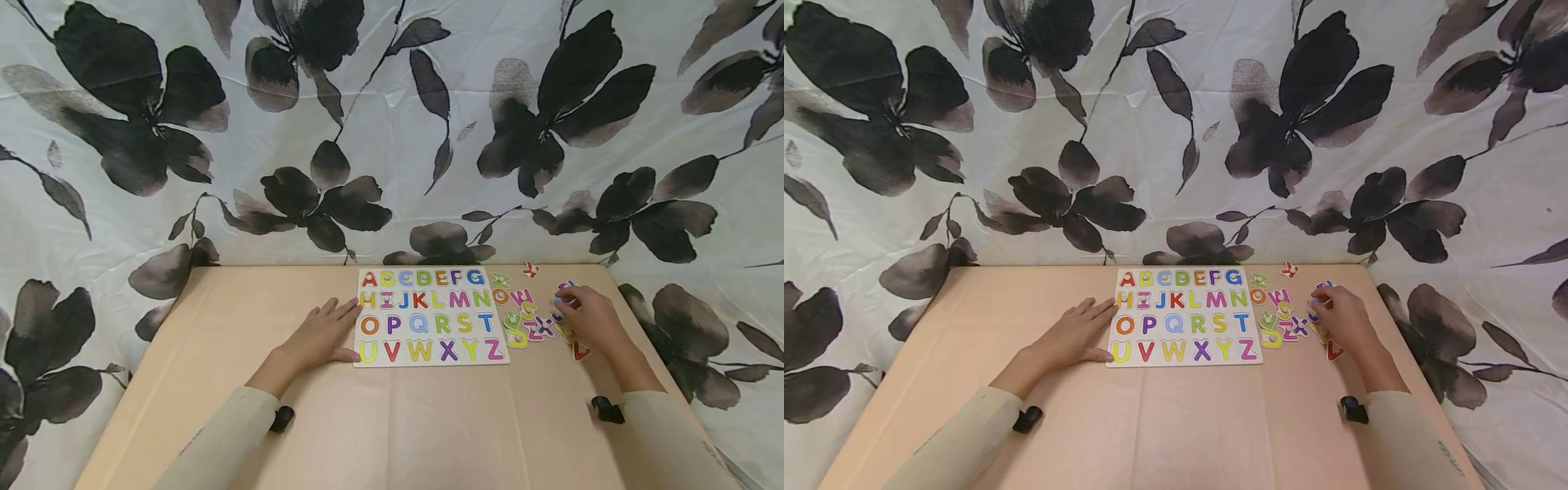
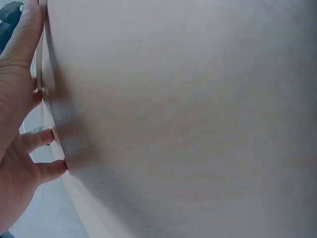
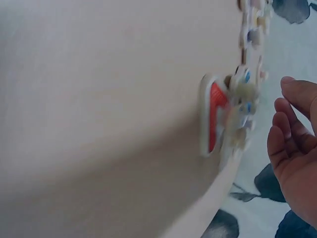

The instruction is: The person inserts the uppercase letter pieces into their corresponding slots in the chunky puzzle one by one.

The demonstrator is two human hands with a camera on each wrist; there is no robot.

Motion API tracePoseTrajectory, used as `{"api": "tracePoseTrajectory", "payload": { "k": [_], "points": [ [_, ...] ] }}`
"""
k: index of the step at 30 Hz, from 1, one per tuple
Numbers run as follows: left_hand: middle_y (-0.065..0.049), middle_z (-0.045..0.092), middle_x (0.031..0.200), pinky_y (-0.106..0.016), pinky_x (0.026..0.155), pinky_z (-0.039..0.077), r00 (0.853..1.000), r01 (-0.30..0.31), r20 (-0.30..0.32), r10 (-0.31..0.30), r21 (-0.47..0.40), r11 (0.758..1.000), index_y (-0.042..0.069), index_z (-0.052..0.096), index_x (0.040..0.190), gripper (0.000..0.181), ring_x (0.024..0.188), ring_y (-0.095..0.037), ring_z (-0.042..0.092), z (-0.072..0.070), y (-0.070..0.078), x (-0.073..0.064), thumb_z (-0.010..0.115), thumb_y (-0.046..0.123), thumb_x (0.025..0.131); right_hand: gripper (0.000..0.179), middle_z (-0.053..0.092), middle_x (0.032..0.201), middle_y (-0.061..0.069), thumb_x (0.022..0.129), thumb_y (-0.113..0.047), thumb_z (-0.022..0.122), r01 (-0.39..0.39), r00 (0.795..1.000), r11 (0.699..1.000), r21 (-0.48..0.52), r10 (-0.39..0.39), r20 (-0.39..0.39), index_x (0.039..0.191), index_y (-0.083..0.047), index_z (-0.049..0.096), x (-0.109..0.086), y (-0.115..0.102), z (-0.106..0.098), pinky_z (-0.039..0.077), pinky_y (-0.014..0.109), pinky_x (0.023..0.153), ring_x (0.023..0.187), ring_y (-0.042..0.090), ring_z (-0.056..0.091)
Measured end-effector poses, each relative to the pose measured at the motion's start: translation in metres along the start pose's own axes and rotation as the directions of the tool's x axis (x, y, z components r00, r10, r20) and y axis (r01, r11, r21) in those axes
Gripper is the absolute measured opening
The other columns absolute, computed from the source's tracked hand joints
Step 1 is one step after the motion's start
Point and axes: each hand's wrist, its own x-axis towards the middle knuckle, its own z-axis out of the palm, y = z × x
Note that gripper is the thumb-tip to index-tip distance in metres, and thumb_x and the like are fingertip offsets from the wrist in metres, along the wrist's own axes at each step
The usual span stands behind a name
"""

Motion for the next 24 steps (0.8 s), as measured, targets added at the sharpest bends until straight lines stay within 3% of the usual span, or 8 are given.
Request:
{"api": "tracePoseTrajectory", "payload": {
  "k": [6,15,24],
  "points": [
    [-0.009,0.03,0.17,-0.07,0.113,0.037,1.0,0.01,0.011,-0.01,0.0,1.0,0.011,0.032,0.163,0.108,0.151,-0.049,0.033,0.0,0.001,0.0,0.067,0.075,0.082,0.028,0.063,0.103,0.02,0.099,-0.02,0.069,-0.06,0.997,0.998,-0.013,0.061,0.051,0.115,0.003,0.068,-0.002,0.013,0.0,0.055,0.038,0.072,0.093,0.033,0.06],
    [-0.008,0.029,0.171,-0.069,0.114,0.036,0.999,0.021,0.026,-0.021,0.002,1.0,0.012,0.031,0.163,0.109,0.152,-0.048,0.031,0.001,0.001,0.001,0.066,0.076,0.082,0.027,0.063,0.096,0.019,0.097,-0.017,0.071,-0.105,0.989,0.994,-0.017,0.107,0.1,0.113,0.005,0.065,-0.002,0.015,0.004,0.052,0.027,0.061,0.086,0.03,0.056],
    [-0.008,0.028,0.171,-0.07,0.114,0.036,0.999,0.025,0.027,-0.025,-0.004,1.0,0.012,0.031,0.164,0.109,0.152,-0.048,0.031,0.002,0.0,0.001,0.067,0.075,0.082,0.023,0.065,0.094,0.017,0.097,-0.015,0.072,-0.101,0.989,0.994,-0.046,0.105,0.1,0.11,0.003,0.066,-0.004,0.016,0.007,0.05,0.026,0.062,0.085,0.028,0.057]
  ]
}}
